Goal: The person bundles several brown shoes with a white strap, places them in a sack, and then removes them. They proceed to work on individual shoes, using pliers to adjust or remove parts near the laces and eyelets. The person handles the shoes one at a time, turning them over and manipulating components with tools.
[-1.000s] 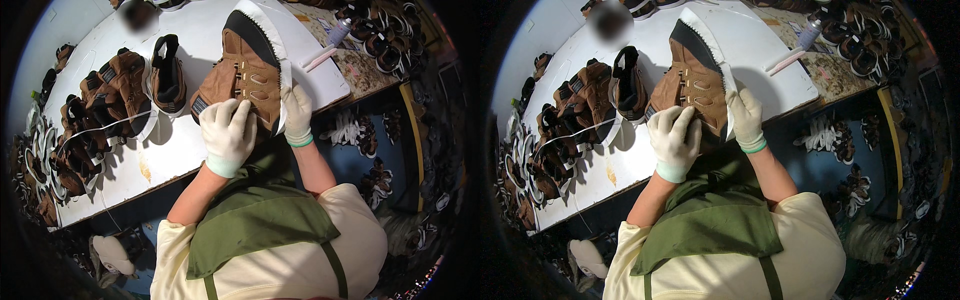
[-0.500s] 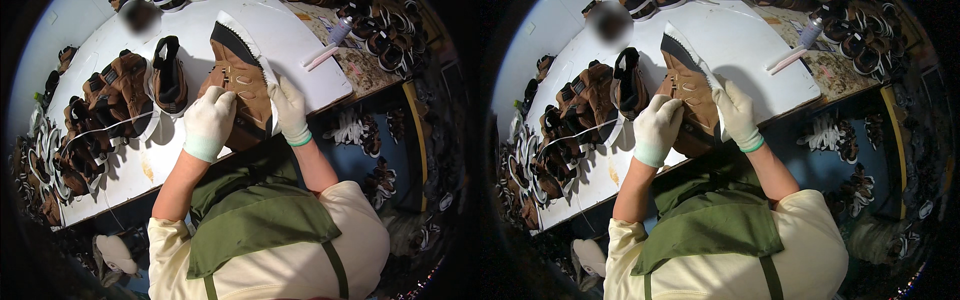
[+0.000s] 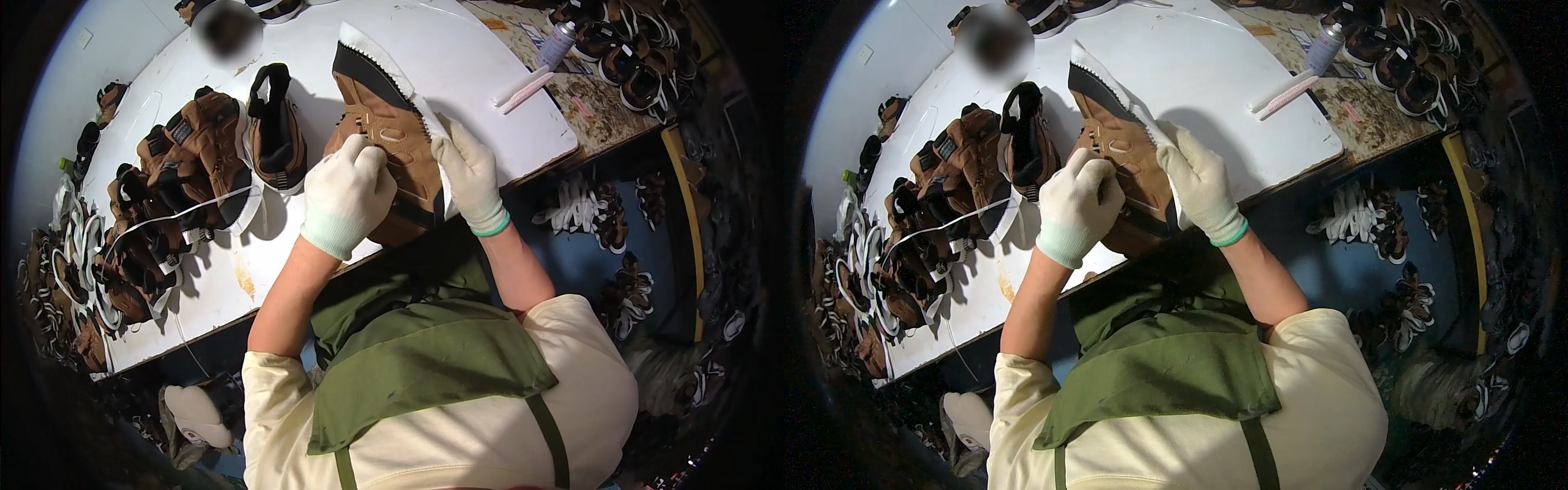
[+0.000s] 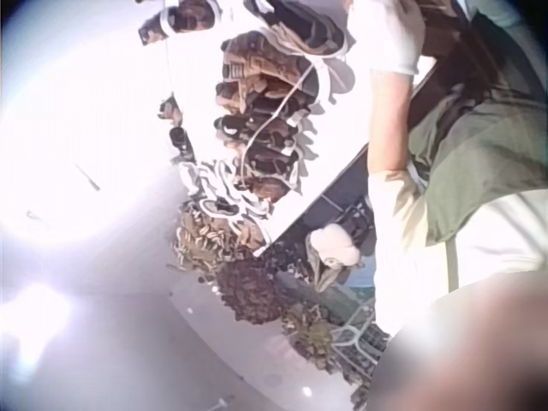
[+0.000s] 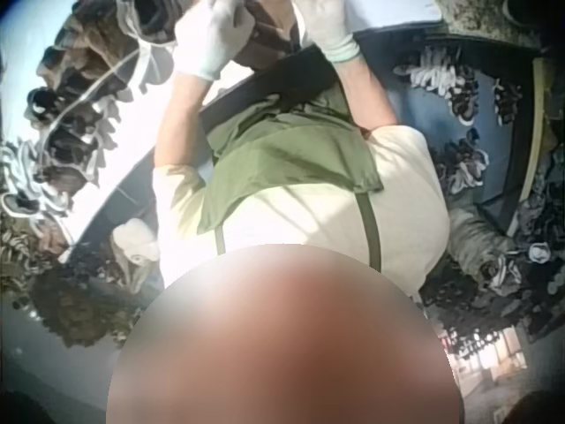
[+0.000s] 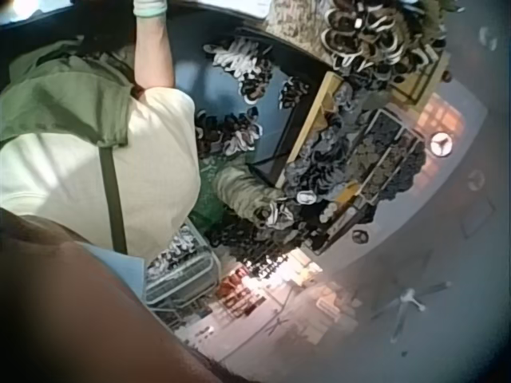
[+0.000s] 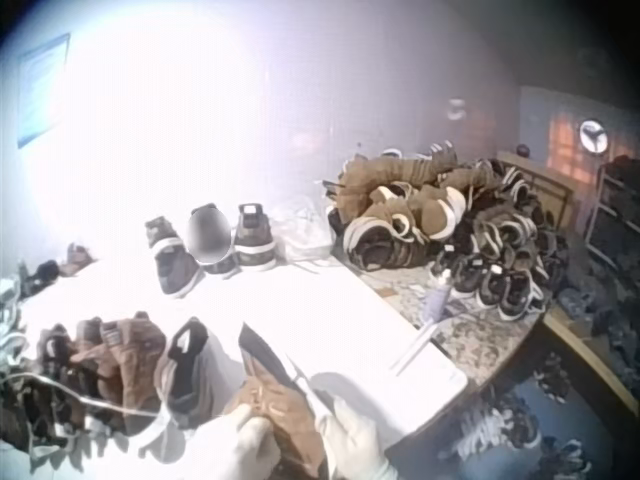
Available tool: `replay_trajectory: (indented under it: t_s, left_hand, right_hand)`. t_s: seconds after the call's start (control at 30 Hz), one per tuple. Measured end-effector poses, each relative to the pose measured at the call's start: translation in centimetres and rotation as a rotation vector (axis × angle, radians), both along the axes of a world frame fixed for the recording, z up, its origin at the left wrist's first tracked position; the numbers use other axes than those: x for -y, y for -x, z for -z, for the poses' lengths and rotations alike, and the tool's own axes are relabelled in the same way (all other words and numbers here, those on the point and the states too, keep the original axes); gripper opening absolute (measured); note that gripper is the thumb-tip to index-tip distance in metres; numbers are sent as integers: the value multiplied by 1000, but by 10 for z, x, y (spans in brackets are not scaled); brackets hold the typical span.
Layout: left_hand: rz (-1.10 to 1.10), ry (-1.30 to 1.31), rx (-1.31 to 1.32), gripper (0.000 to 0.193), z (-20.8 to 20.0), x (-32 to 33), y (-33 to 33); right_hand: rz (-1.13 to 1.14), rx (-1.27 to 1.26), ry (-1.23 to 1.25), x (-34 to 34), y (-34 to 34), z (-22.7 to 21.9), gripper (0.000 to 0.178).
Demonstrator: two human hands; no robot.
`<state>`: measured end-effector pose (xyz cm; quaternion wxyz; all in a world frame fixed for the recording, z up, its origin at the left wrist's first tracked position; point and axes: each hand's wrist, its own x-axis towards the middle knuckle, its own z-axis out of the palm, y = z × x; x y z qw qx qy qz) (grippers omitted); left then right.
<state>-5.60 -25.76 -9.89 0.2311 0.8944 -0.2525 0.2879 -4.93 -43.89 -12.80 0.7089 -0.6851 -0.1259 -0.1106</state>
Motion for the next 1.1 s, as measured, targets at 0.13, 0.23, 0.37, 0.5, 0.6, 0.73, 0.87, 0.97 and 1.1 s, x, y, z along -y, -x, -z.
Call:
replay_trajectory:
  t_s: [0.13,0.23,0.37,0.5,0.6,0.73,0.87,0.97,1.1]
  left_hand:
    - [103,273,-85,17,-6,-4,14]
    - [68,414,-179,10,-9,-14,22]
    - [-10,337,-177,14,-11,-12,23]
    - [-119,111,-46,18,-10,0,23]
    - [-123,19,65,14,-5,5,20]
    - [-72,8,96,16,-1,9,31]
    - [117,-4,132,24,-5,12,57]
    - [180,39,175,26,-1,6,61]
    - [140,95,147,28,-5,-1,61]
  right_hand:
    - [46,17,16,5,-4,16,12]
    - [55,-27,-85,4,-4,12,18]
    - [71,-14,-43,2,-2,7,17]
    - [65,-13,-59,-1,0,6,17]
    - [48,-16,-51,-1,-1,13,17]
    - [78,18,-73,-1,-1,10,17]
    - [74,-27,-142,4,1,17,18]
    - [110,-12,-207,0,-2,16,19]
    - [45,-28,-147,11,-7,30,20]
